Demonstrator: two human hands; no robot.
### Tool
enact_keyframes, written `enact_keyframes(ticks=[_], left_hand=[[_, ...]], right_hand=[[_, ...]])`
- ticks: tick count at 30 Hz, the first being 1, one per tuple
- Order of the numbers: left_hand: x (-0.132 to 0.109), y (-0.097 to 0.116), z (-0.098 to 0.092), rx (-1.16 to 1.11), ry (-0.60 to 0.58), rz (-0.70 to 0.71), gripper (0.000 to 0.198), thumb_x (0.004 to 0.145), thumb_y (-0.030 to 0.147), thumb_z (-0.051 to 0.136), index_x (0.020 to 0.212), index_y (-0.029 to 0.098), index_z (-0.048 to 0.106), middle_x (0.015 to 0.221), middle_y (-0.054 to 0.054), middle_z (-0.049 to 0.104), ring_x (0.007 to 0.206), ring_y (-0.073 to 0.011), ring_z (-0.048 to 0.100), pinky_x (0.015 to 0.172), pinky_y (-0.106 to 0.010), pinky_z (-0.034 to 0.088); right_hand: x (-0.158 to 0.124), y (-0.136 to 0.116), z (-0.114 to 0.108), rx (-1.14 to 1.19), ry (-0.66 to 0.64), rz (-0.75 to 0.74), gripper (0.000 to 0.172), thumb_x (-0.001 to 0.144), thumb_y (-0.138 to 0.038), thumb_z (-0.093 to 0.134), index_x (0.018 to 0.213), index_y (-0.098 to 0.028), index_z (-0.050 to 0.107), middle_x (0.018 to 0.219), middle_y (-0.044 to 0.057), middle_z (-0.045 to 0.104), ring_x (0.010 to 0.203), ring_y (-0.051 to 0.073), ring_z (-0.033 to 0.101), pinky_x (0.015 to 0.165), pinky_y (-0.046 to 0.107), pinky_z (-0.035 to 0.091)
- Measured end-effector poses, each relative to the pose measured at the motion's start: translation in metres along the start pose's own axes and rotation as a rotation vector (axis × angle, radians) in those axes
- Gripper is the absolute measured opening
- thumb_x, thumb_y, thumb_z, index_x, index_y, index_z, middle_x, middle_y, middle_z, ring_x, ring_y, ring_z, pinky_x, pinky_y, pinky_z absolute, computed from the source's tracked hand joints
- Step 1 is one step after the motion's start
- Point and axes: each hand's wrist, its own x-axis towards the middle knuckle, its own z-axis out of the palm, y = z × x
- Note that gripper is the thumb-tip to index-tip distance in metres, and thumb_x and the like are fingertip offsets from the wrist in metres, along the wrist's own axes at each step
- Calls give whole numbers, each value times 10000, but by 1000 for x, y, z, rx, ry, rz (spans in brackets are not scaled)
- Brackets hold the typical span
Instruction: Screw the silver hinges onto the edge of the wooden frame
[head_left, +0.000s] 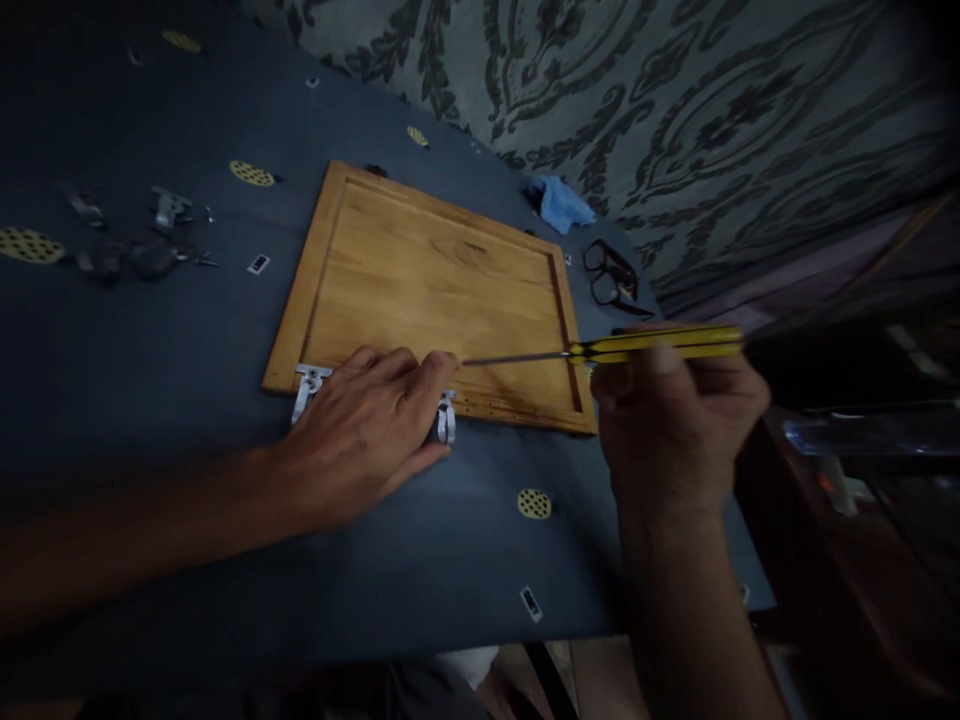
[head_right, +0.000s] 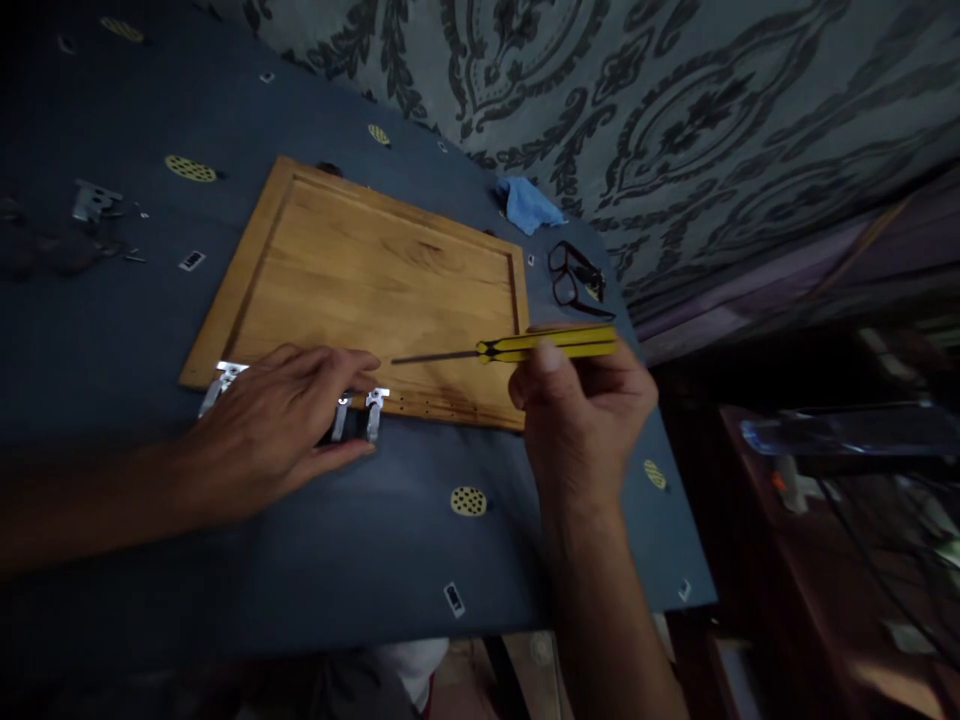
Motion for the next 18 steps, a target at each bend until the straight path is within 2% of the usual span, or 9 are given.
enact_keyframes(ticks=[2, 5, 9, 18], left_hand=[[1, 0, 0, -1, -18, -8, 523, 883, 275, 780, 1253, 150, 431, 1103, -110, 754, 1066, -308, 708, 877, -411, 512], [2, 1, 0, 6, -36, -20, 517, 879, 280, 789, 1239, 152, 441, 1105, -114, 756, 1064, -312, 707, 869, -408, 507], [1, 1, 0, 29, -5, 3, 568, 864, 293, 810, 1253, 130, 429, 1097, -126, 761, 1038, -309, 709, 862, -403, 506], [0, -2, 1, 30, 39, 46, 518, 888, 283, 779, 1237, 142, 423, 1106, -120, 761, 1007, -277, 710, 863, -381, 505]], right_hand=[[-6, -12, 9, 86, 40, -26, 340, 718, -487, 905, 743, -197, 729, 605, -59, 633, 428, 72, 508, 337, 191, 388], [-17, -23, 24, 106, 24, -114, 250, 834, -430, 842, 833, -208, 727, 743, -32, 737, 502, 95, 615, 358, 198, 457], [-28, -23, 36, 44, -21, -225, 159, 928, -387, 762, 914, -233, 723, 814, -47, 750, 563, 99, 664, 399, 215, 520], [-25, -15, 40, -25, -53, -210, 168, 952, -417, 723, 973, -253, 692, 839, -52, 722, 590, 98, 666, 439, 224, 536]])
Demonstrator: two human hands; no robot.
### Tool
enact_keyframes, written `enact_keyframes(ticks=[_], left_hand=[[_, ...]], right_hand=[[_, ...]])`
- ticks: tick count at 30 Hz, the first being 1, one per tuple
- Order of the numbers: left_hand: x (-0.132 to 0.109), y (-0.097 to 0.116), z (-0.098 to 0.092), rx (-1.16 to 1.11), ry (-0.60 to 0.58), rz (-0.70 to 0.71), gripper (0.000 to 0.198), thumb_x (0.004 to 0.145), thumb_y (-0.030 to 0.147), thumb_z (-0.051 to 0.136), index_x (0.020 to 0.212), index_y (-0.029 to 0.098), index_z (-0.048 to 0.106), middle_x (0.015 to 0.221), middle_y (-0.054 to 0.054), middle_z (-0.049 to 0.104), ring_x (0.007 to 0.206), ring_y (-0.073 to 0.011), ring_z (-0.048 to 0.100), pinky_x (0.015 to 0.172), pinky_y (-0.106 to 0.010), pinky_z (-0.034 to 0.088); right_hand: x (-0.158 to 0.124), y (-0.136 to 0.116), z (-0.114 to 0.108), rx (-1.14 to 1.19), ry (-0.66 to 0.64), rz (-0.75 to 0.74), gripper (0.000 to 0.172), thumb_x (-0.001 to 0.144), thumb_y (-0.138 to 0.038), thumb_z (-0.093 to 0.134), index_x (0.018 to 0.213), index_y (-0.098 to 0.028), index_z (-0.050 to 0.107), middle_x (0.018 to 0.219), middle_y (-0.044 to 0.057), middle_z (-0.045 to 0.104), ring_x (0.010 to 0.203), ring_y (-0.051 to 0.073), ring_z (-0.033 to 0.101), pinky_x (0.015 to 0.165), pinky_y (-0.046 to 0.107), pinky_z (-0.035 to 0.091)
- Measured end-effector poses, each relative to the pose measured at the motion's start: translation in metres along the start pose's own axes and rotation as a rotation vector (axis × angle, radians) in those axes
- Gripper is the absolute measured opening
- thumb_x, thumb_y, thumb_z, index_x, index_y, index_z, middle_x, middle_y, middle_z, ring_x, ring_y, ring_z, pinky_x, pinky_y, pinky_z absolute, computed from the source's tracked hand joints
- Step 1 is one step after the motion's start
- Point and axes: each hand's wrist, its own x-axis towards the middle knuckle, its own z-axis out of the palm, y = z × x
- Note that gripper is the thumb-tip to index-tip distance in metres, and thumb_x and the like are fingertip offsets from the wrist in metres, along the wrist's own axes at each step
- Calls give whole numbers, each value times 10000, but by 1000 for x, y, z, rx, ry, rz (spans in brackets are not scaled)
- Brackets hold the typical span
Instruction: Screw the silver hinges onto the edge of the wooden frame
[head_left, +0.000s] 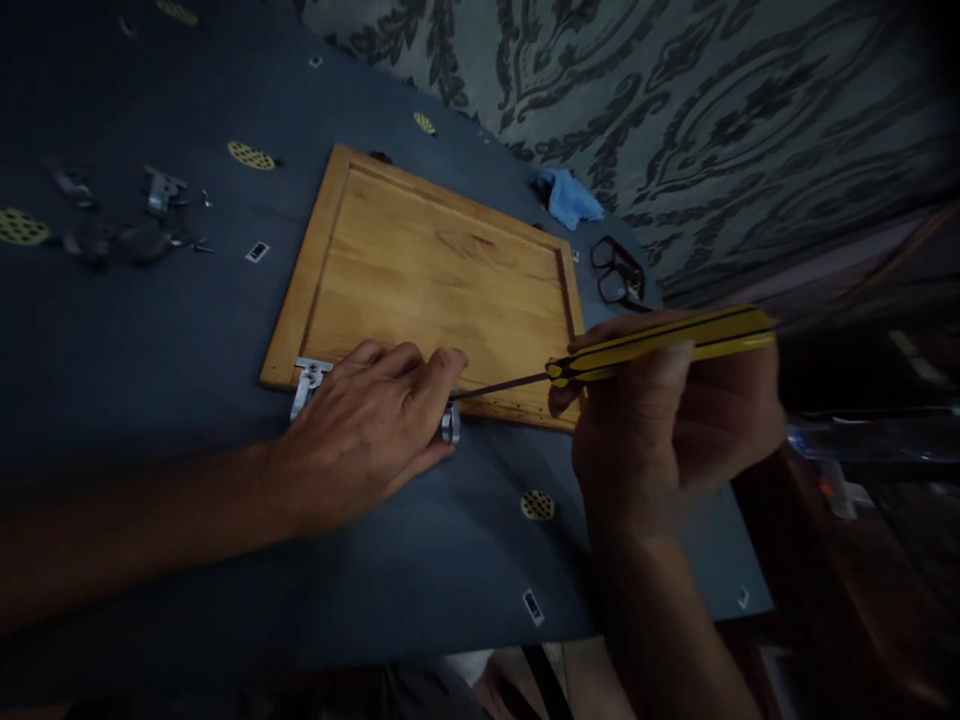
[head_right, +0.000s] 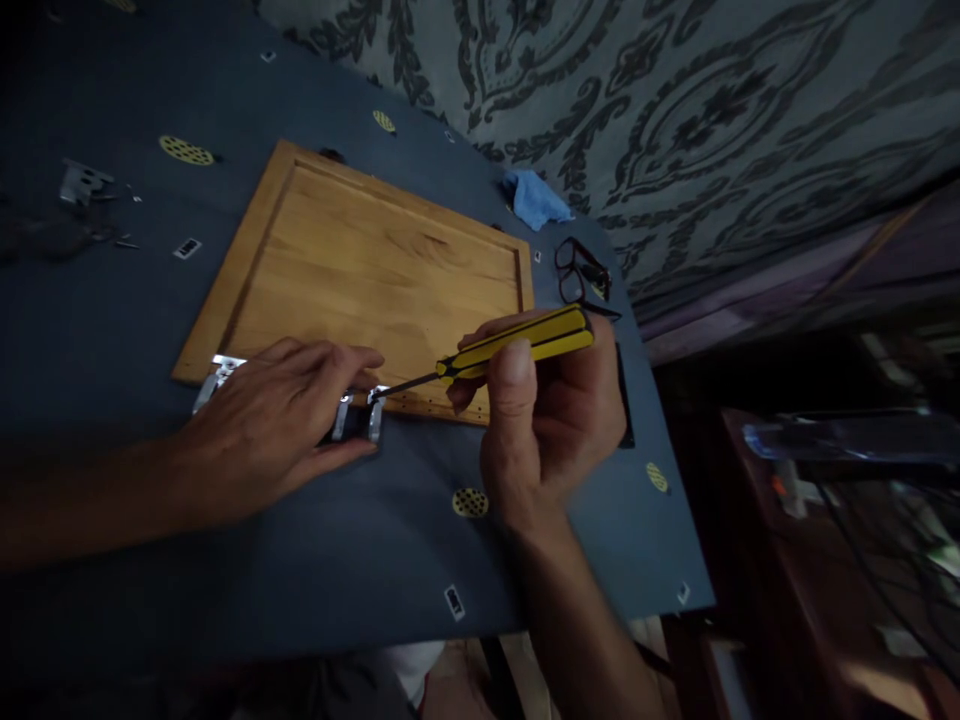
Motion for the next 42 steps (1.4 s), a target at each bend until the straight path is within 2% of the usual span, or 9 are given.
enact_keyframes(ticks=[4, 11, 18, 22, 29, 36, 42], left_hand=[[0, 0, 1, -8, 8, -12, 499, 895, 267, 763, 1246, 154, 426, 1088, -106, 761, 1001, -272, 709, 850, -376, 502], [-2, 1, 1, -14, 31, -7, 528, 892, 252, 776, 1272, 141, 426, 1114, -116, 758, 1003, -268, 707, 853, -372, 507], [-1, 1, 1, -8, 31, -18, 512, 883, 245, 779, 1255, 145, 443, 1103, -106, 758, 982, -259, 707, 847, -365, 509], [-1, 0, 2, 1, 34, -4, 516, 889, 249, 778, 1258, 132, 436, 1107, -116, 756, 983, -259, 703, 850, -367, 507], [-1, 0, 1, -5, 19, -6, 522, 899, 258, 768, 1277, 125, 433, 1119, -125, 751, 992, -264, 703, 855, -373, 508], [-1, 0, 1, -14, 15, -15, 502, 899, 248, 753, 1273, 140, 436, 1118, -115, 751, 987, -267, 703, 855, -384, 507], [-1, -1, 1, -1, 23, -7, 513, 887, 232, 772, 1270, 120, 450, 1103, -115, 754, 975, -262, 701, 852, -378, 509]], right_hand=[[2, 1, -1, -20, -16, -4, 186, 965, -391, 709, 923, -212, 686, 828, -37, 710, 562, 87, 638, 459, 229, 537], [3, 3, -1, -55, -6, 11, 234, 948, -438, 717, 909, -209, 688, 805, -33, 699, 530, 71, 589, 440, 205, 470], [3, 4, -2, -88, -8, 17, 254, 949, -444, 711, 901, -196, 680, 776, -31, 675, 494, 70, 555, 437, 216, 468], [2, 5, -3, -127, 6, 15, 284, 948, -475, 704, 892, -198, 681, 786, -26, 687, 489, 67, 557, 431, 211, 451], [2, 5, -2, -90, 5, 16, 255, 941, -456, 716, 889, -213, 660, 785, -37, 692, 515, 81, 596, 463, 225, 517], [2, 7, -2, -2, 48, -12, 224, 923, -425, 751, 912, -210, 692, 781, -39, 684, 526, 79, 594, 439, 211, 514], [1, 6, -1, -5, 23, -3, 218, 936, -408, 738, 894, -203, 679, 778, -35, 695, 519, 87, 611, 428, 217, 511]])
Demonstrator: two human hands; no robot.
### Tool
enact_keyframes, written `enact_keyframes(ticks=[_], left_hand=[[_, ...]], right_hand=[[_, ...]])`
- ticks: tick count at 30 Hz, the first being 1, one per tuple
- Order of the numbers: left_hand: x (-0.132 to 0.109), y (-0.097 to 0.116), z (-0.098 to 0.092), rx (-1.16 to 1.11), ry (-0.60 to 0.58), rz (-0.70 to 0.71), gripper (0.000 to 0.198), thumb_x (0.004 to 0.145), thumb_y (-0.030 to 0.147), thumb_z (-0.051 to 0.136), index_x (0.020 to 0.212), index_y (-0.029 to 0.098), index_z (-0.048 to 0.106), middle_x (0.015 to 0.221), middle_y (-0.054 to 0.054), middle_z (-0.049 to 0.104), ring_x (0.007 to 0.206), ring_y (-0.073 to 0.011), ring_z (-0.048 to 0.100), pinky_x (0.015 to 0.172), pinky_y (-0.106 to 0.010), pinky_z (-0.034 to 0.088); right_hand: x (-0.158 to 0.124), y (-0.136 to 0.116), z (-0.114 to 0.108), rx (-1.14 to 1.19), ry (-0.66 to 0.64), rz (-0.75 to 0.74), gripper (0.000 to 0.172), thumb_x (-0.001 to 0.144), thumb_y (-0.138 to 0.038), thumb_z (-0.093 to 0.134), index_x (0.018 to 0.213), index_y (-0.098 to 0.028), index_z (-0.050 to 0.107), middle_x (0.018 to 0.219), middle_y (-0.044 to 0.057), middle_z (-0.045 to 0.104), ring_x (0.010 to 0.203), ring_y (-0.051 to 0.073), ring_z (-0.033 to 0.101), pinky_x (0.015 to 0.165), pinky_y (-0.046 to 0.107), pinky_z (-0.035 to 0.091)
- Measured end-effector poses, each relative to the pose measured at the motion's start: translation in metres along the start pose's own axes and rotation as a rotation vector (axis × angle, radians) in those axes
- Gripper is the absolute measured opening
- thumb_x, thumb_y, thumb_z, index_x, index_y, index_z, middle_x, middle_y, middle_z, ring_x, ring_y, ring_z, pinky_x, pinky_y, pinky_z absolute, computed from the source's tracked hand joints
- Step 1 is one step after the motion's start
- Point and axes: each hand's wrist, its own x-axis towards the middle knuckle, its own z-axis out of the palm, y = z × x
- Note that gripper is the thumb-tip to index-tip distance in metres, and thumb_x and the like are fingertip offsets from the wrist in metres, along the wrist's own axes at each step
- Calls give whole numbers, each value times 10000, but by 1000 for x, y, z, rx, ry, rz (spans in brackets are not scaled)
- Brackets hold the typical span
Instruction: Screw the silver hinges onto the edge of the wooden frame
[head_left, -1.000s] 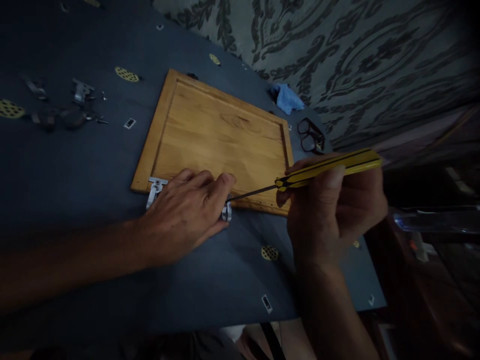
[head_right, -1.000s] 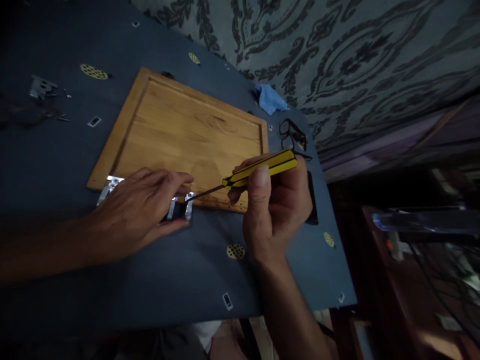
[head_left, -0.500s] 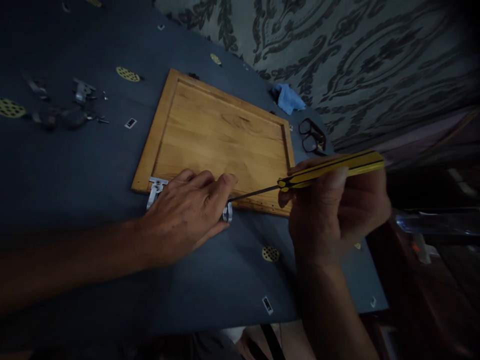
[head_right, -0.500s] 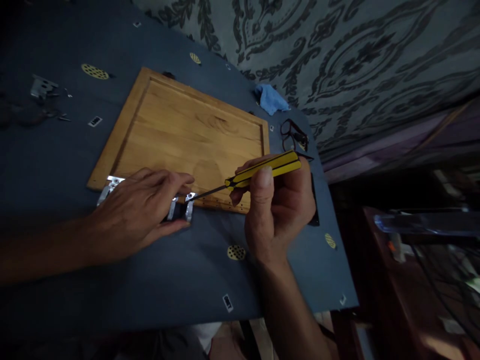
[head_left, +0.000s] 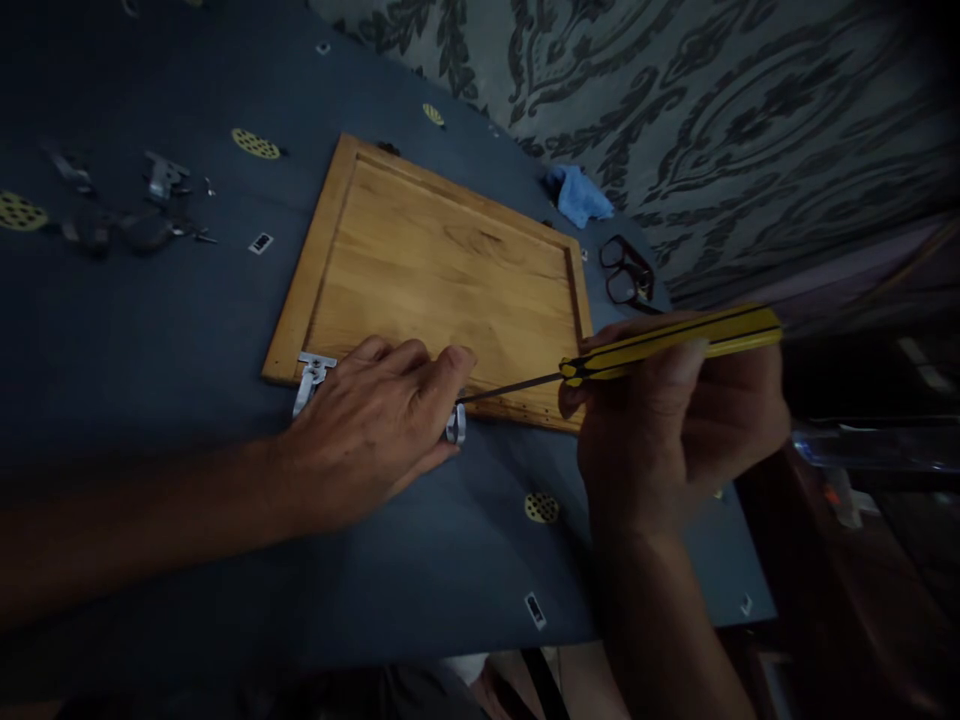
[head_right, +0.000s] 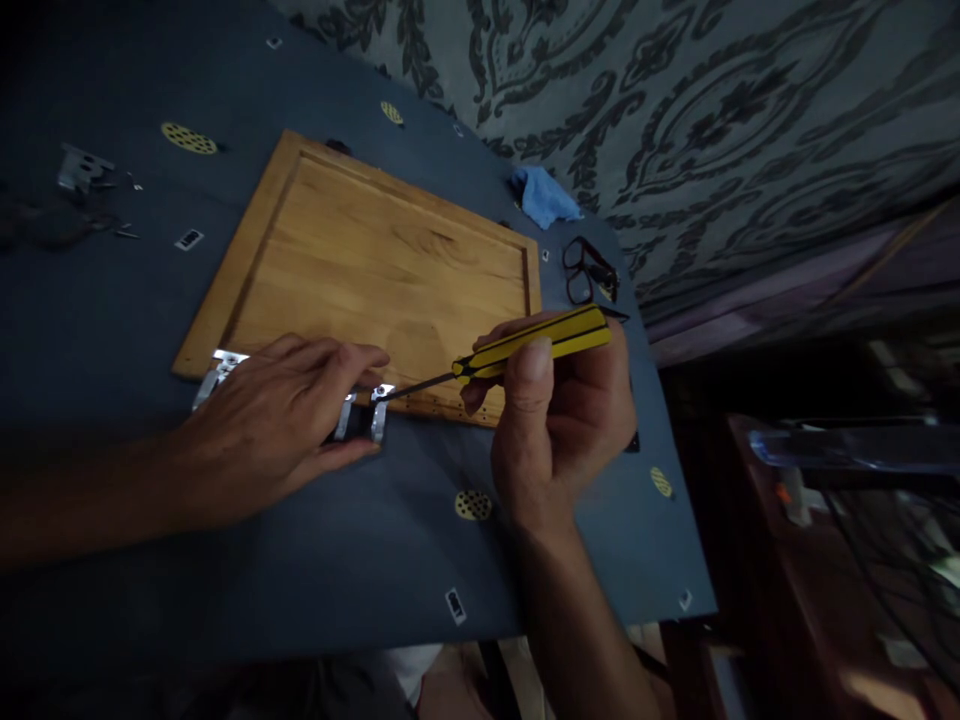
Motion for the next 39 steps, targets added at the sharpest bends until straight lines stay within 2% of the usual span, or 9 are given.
enact_keyframes(ticks=[7, 18, 21, 27, 35, 39], left_hand=[[0, 0, 0, -19, -18, -13, 503, 905, 247, 752, 1296, 142, 452, 1106, -100, 750, 992, -258, 701, 866, -378, 509], [1, 1, -1, 2, -10, 1, 491, 897, 249, 762, 1261, 111, 463, 1092, -120, 758, 984, -268, 702, 851, -380, 510], [1, 1, -1, -4, -15, -5, 484, 901, 254, 758, 1263, 119, 465, 1096, -118, 756, 989, -262, 701, 855, -374, 510], [1, 1, -1, 10, -15, 4, 504, 901, 272, 765, 1272, 114, 463, 1090, -119, 758, 970, -258, 703, 842, -365, 507], [0, 0, 0, 31, 14, 40, 519, 913, 257, 755, 1288, 88, 439, 1098, -124, 756, 971, -254, 703, 833, -364, 503], [0, 0, -1, 49, 23, 49, 499, 908, 256, 763, 1263, 92, 454, 1073, -113, 759, 962, -252, 705, 822, -354, 498]], right_hand=[[-1, -3, -1, -69, -20, 46, 255, 946, -459, 711, 903, -212, 666, 793, -36, 688, 519, 92, 609, 457, 237, 535], [-4, -5, 1, -85, -25, -41, 191, 953, -431, 707, 935, -241, 703, 813, -30, 710, 530, 99, 612, 424, 241, 505], [-4, -11, 0, -123, -70, -67, 160, 961, -416, 698, 964, -257, 722, 845, -14, 722, 577, 117, 643, 433, 249, 504], [-1, -16, 0, -189, -144, -165, 118, 969, -358, 700, 993, -248, 737, 848, -5, 716, 539, 86, 622, 431, 230, 517], [-1, -8, 0, -246, -85, -235, 170, 958, -394, 717, 971, -226, 743, 801, -5, 712, 608, 97, 655, 430, 189, 496], [0, -7, -1, -190, -89, -228, 126, 961, -343, 719, 998, -227, 748, 815, -19, 728, 550, 71, 625, 425, 183, 506]])
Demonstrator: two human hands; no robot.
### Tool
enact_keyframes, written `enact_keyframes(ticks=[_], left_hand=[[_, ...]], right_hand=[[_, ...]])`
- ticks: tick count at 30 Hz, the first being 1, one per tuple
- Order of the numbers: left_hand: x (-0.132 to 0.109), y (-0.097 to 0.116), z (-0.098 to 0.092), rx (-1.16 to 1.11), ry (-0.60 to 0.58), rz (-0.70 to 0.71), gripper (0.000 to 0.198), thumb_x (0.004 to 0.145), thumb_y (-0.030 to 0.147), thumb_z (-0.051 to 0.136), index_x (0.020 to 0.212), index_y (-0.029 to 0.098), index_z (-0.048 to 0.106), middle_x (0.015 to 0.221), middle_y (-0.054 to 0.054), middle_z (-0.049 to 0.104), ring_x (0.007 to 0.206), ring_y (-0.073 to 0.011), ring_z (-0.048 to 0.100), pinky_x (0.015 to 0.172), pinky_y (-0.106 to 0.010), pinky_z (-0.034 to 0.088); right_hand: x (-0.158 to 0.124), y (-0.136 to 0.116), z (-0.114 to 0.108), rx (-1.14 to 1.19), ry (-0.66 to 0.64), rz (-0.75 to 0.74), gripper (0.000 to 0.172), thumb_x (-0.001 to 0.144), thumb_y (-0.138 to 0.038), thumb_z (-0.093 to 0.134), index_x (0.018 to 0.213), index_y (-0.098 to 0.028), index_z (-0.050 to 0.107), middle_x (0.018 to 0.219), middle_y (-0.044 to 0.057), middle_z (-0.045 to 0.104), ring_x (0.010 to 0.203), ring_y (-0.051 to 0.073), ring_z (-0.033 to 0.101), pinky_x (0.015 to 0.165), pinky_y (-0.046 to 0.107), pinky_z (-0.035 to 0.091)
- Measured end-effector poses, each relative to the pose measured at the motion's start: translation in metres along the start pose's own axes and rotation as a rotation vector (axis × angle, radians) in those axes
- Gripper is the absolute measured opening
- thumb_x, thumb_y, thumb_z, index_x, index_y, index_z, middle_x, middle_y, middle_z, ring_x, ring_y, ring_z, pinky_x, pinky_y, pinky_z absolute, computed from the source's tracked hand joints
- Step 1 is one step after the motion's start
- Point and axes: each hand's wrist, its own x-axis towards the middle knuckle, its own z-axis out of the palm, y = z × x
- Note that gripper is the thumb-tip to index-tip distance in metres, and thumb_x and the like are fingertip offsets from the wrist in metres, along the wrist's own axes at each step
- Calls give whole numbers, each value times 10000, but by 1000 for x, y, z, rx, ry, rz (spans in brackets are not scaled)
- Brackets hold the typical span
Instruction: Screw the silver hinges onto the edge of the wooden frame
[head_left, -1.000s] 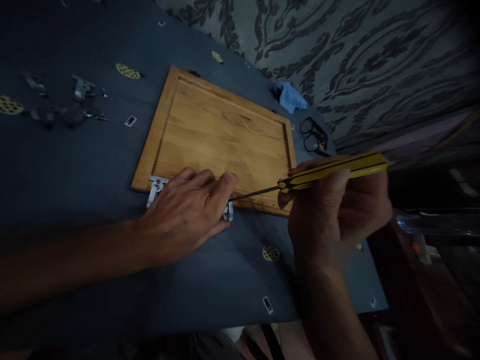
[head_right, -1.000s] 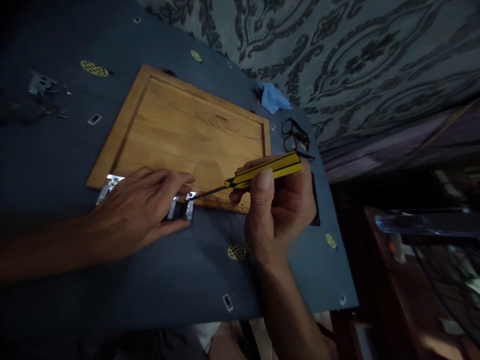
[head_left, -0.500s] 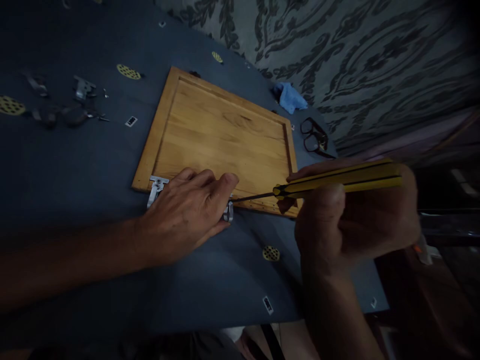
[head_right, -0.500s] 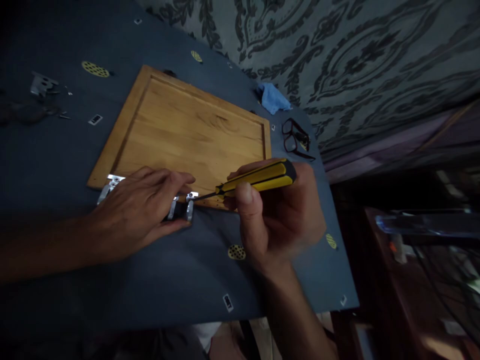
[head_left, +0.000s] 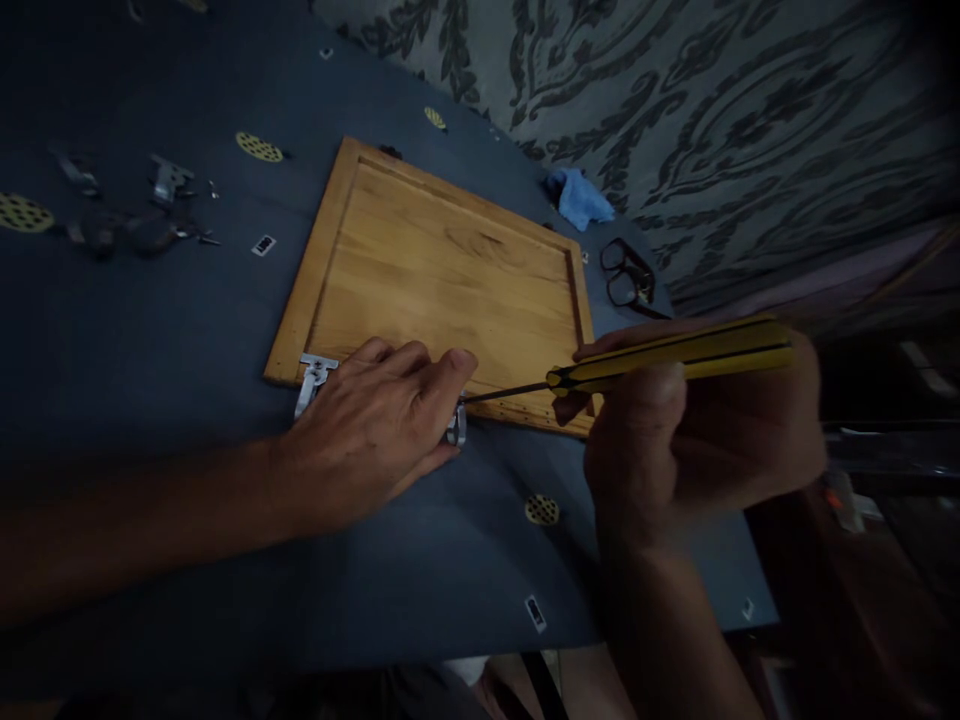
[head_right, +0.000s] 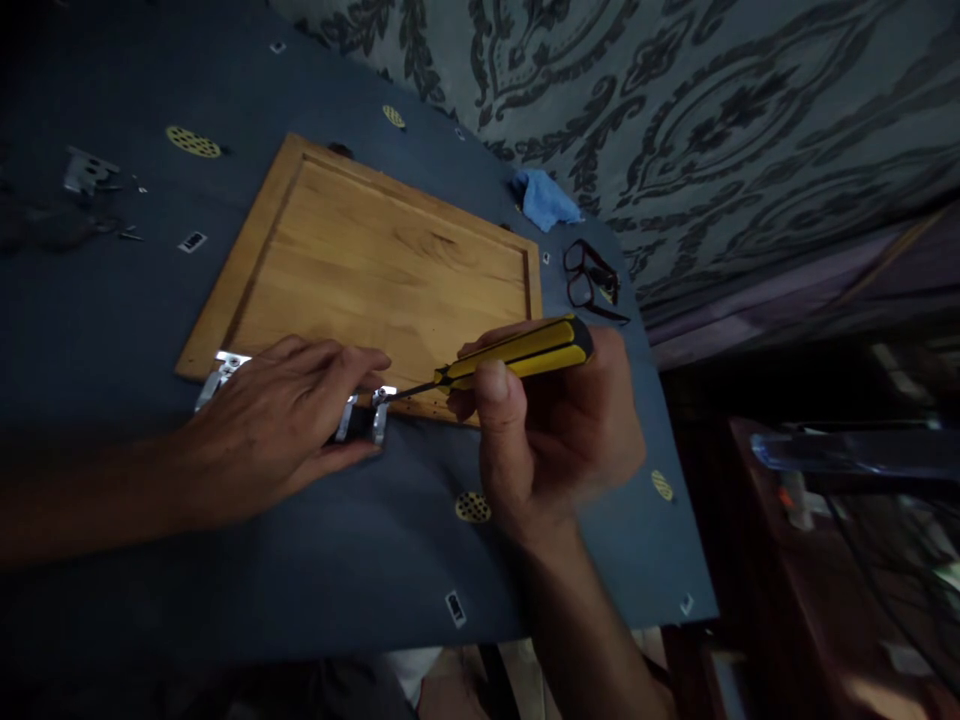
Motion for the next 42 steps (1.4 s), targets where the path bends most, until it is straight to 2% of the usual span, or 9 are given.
enact_keyframes(ticks=[5, 10, 15, 19, 22, 26, 31, 38, 42], left_hand=[[1, 0, 1, 16, 17, 3, 560, 869, 262, 808, 1264, 70, 462, 1051, -115, 760, 928, -252, 703, 809, -356, 500], [1, 2, 2, 0, 13, -9, 538, 869, 256, 804, 1256, 94, 467, 1053, -108, 763, 950, -259, 703, 819, -360, 502], [1, 2, 1, -36, -13, -31, 528, 865, 246, 803, 1252, 104, 473, 1077, -117, 764, 982, -275, 707, 840, -376, 505], [2, 1, -1, -57, -59, -48, 515, 885, 259, 780, 1267, 114, 467, 1085, -118, 761, 1003, -294, 709, 839, -394, 512], [3, 2, -1, -49, -61, -60, 515, 871, 263, 792, 1250, 125, 472, 1072, -118, 758, 1001, -305, 714, 831, -399, 518], [3, 2, 0, -32, -43, -51, 542, 856, 275, 809, 1247, 132, 462, 1063, -110, 759, 998, -302, 719, 833, -395, 533], [1, 0, 2, -43, -34, -74, 580, 855, 296, 805, 1286, 162, 441, 1102, -81, 756, 1045, -285, 720, 898, -394, 545], [1, 1, 2, -70, -32, -99, 541, 855, 258, 780, 1278, 189, 450, 1112, -75, 758, 1075, -282, 722, 921, -399, 544], [1, 1, 0, -64, -36, -80, 520, 879, 262, 773, 1268, 182, 437, 1126, -87, 759, 1079, -278, 720, 915, -398, 542]], right_hand=[[0, -3, -1, 71, 4, 64, 145, 939, -342, 745, 980, -203, 738, 801, -22, 731, 533, 72, 609, 424, 194, 508], [3, -7, 0, 217, -22, 217, 141, 888, -303, 806, 908, -222, 692, 850, -32, 784, 510, 75, 619, 426, 213, 511], [8, -9, -3, 270, -90, 322, 141, 864, -286, 831, 954, -302, 724, 830, -57, 764, 510, 84, 633, 428, 220, 513], [10, -11, -11, 246, -185, 399, 163, 898, -345, 794, 1049, -289, 770, 850, -21, 742, 577, 107, 665, 497, 250, 569], [11, -13, -16, 255, -228, 425, 153, 903, -336, 787, 1034, -257, 788, 842, -7, 741, 617, 123, 687, 491, 251, 581], [10, -12, -13, 275, -174, 434, 105, 871, -317, 820, 935, -245, 779, 819, -18, 742, 532, 103, 637, 430, 242, 534], [15, -15, -6, 267, -175, 469, 198, 839, -414, 845, 819, -253, 733, 816, -13, 750, 472, 91, 597, 418, 247, 529], [14, -12, -14, 312, -249, 481, 229, 893, -383, 800, 1092, -274, 764, 930, -5, 791, 570, 112, 683, 544, 277, 623], [6, -4, -12, 310, -171, 413, 152, 883, -362, 809, 991, -257, 789, 886, -4, 792, 553, 111, 675, 450, 241, 571]])
